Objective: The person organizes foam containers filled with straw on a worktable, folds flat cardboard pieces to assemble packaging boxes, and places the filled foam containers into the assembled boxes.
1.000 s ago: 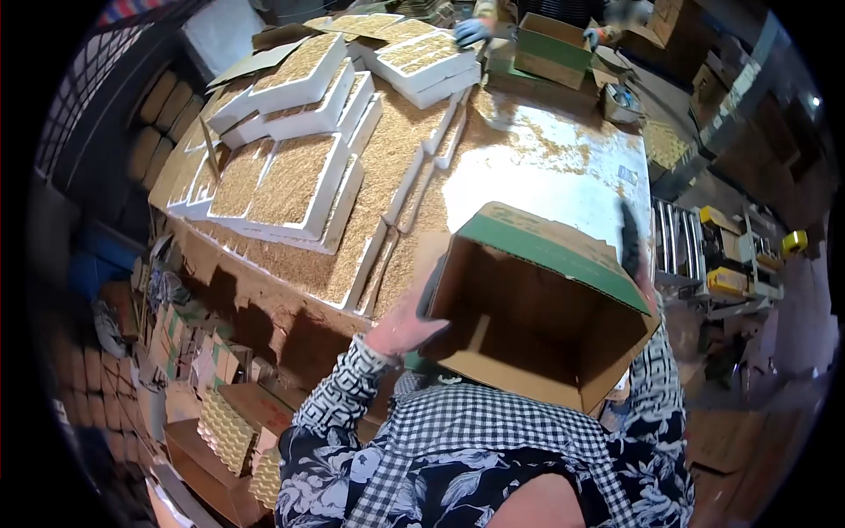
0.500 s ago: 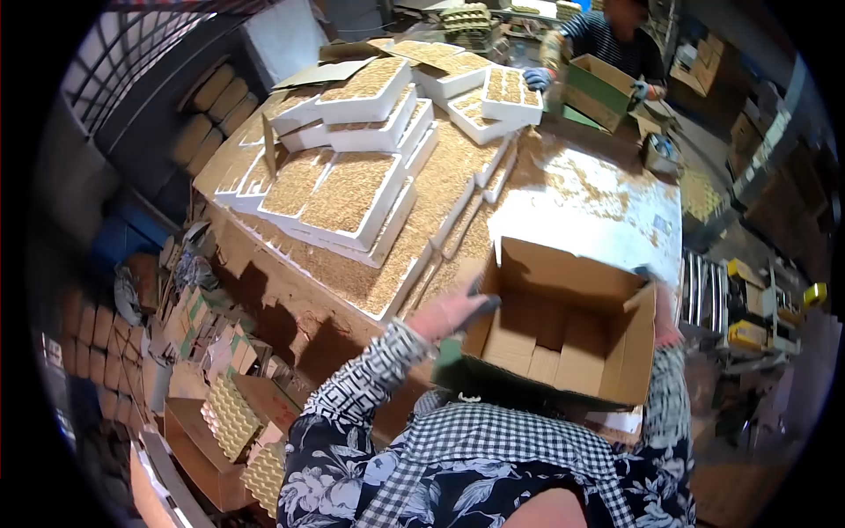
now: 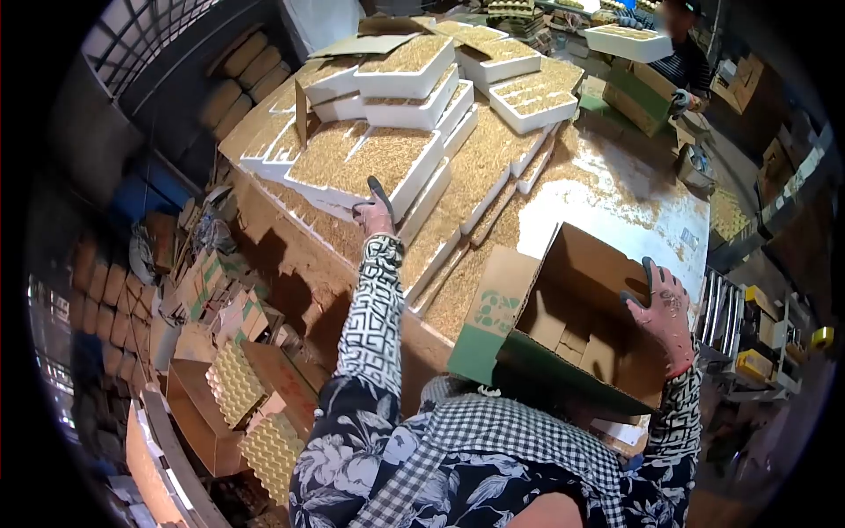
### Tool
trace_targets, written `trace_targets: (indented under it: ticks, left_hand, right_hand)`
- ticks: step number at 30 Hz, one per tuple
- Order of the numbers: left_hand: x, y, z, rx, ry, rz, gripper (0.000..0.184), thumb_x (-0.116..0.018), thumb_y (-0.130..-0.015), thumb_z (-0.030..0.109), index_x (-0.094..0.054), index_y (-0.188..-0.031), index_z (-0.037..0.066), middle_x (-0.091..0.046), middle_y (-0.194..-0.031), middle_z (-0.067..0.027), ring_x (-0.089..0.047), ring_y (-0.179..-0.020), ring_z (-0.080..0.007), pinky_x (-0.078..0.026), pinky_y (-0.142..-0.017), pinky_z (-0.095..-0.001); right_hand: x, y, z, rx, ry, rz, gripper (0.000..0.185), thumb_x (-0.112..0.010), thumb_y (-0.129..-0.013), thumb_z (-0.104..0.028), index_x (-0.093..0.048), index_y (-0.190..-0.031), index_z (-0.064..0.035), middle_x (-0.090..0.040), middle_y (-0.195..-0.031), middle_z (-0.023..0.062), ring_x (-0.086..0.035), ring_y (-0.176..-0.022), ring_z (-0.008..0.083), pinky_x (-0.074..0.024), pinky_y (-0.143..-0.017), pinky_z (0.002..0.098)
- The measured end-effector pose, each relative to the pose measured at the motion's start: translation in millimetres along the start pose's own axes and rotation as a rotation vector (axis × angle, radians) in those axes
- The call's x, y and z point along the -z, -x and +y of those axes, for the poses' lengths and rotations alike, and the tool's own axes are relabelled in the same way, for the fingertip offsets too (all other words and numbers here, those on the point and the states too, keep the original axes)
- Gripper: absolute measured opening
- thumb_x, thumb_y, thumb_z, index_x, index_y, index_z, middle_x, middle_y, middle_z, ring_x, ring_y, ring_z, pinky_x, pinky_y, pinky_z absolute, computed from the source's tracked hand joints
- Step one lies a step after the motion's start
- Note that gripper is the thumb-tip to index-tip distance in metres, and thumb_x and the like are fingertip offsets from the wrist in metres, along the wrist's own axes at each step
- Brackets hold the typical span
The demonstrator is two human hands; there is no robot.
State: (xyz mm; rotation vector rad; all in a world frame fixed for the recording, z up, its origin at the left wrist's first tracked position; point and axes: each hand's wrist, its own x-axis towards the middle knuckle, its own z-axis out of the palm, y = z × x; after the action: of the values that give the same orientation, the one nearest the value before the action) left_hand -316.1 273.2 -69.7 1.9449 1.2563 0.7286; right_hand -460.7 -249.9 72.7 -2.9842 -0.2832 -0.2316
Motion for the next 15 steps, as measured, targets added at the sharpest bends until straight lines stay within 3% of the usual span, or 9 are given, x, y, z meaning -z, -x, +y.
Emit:
trace_targets:
  ticks: [3, 4, 6, 10, 11, 12, 15]
  left_hand:
    - [31, 33, 71, 0.112, 0.293, -0.033, 0.105, -0.056, -0.078, 0.068, -0.006, -0.148, 0.009, -0.024, -0.140, -0.0330, -0.042, -0.121, -0.0434, -0.039, -0.099, -0.0497]
    - [35, 26, 78, 0.296, 0.371, -0.123, 0.104, -0.065, -0.075, 0.061, -0.007, -0.149, 0.017, -0.031, -0.137, -0.0324, -0.047, -0.119, -0.0396, -0.043, -0.096, -0.0468]
    - [16, -1, 65, 0.426, 0.833, -0.134, 0.095, -0.069, -0.077, 0.046, -0.013, -0.147, 0.015, -0.045, -0.128, -0.0243, -0.054, -0.109, -0.0344, -0.050, -0.090, -0.0425]
    - [4, -3, 31, 0.189, 1.259, 0.022, 0.041, -0.069, -0.076, 0.016, -0.054, -0.112, 0.005, -0.059, -0.092, -0.0107, -0.060, -0.074, -0.0228, -0.055, -0.064, -0.0378]
    - [28, 21, 38, 0.131, 1.367, -0.026, 0.039, -0.068, -0.075, 0.016, -0.054, -0.110, 0.007, -0.058, -0.091, -0.0094, -0.058, -0.075, -0.0234, -0.054, -0.065, -0.0398]
    - [50, 49, 45, 0.292, 1.273, -0.072, 0.038, -0.066, -0.074, 0.021, -0.054, -0.108, 0.009, -0.058, -0.091, -0.0085, -0.058, -0.077, -0.0250, -0.053, -0.066, -0.0424]
    - [60, 79, 9, 0.433, 1.409, -0.479, 0.041, -0.062, -0.071, 0.034, -0.054, -0.105, 0.013, -0.058, -0.094, -0.0087, -0.058, -0.086, -0.0296, -0.051, -0.068, -0.0479]
  right_hand:
    - [2, -11, 4, -0.055, -0.080, -0.086, 0.070, -0.069, -0.075, -0.036, -0.042, -0.133, -0.0095, -0.049, -0.119, 0.0143, -0.048, -0.109, 0.0338, -0.0379, -0.090, 0.0500]
    - [-1, -11, 8, -0.056, -0.059, -0.073, 0.070, -0.069, -0.075, -0.036, -0.042, -0.133, -0.0096, -0.049, -0.120, 0.0144, -0.048, -0.109, 0.0340, -0.0375, -0.090, 0.0505]
    - [-10, -11, 15, -0.027, -0.026, -0.039, 0.069, -0.069, -0.076, -0.037, -0.042, -0.133, -0.0097, -0.049, -0.121, 0.0145, -0.048, -0.109, 0.0344, -0.0366, -0.091, 0.0516]
    - [-2, -7, 2, -0.026, -0.082, -0.005, 0.066, -0.070, -0.075, -0.032, -0.044, -0.131, -0.0092, -0.047, -0.125, 0.0159, -0.045, -0.114, 0.0361, -0.0321, -0.097, 0.0529]
    - [-2, -6, -1, 0.001, -0.052, 0.057, 0.066, -0.070, -0.074, -0.030, -0.044, -0.130, -0.0090, -0.046, -0.125, 0.0163, -0.044, -0.115, 0.0361, -0.0313, -0.098, 0.0526]
    - [-1, -5, -5, 0.025, -0.019, 0.109, 0.066, -0.071, -0.073, -0.028, -0.044, -0.130, -0.0088, -0.046, -0.125, 0.0166, -0.044, -0.115, 0.0361, -0.0305, -0.099, 0.0524]
    - [9, -2, -20, 0.134, -0.179, 0.253, 0.062, -0.072, -0.072, -0.021, -0.047, -0.127, -0.0078, -0.047, -0.124, 0.0176, -0.044, -0.116, 0.0368, -0.0316, -0.101, 0.0494]
